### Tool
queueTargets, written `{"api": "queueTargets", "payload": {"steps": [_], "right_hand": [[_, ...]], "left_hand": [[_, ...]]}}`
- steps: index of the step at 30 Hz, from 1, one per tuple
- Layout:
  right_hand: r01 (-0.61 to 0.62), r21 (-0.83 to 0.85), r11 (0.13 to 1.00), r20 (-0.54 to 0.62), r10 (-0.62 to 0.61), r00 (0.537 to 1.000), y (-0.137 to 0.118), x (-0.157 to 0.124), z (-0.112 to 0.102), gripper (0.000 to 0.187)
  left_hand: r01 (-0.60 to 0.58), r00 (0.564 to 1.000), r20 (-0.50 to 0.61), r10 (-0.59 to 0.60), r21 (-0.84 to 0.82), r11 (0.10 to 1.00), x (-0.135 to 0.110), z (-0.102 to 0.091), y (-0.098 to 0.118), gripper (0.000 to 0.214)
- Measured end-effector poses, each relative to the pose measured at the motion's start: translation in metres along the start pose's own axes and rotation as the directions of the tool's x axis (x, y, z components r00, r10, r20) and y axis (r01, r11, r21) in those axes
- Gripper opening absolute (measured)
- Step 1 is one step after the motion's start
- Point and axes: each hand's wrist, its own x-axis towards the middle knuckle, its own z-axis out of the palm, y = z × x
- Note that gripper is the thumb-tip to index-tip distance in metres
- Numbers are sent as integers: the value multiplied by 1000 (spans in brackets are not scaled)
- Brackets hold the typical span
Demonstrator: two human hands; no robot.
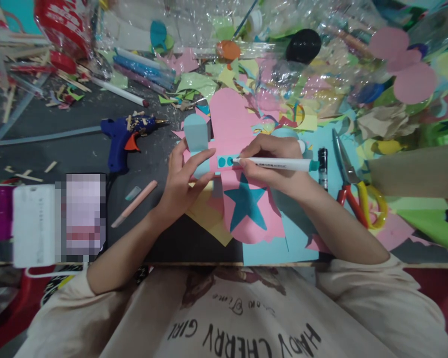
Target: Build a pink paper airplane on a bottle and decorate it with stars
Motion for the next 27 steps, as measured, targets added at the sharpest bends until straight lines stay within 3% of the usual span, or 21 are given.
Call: {"api": "queueTargets", "payload": {"steps": [11,16,27], "right_hand": [[19,-16,1000,48,-18,999,-1,3,-6,25],[39,8,999,23,-39,999,-3,-1,0,30],[67,-84,994,-12,-68,998,1,0,-8,21]], "left_hand": [[-8,1000,18,8,9,1000,0,-4,4,44],[-30,998,-52,30,4,1000,1,-9,6,39],[48,997,-65,-45,32,998,2,-6,0,36]]}}
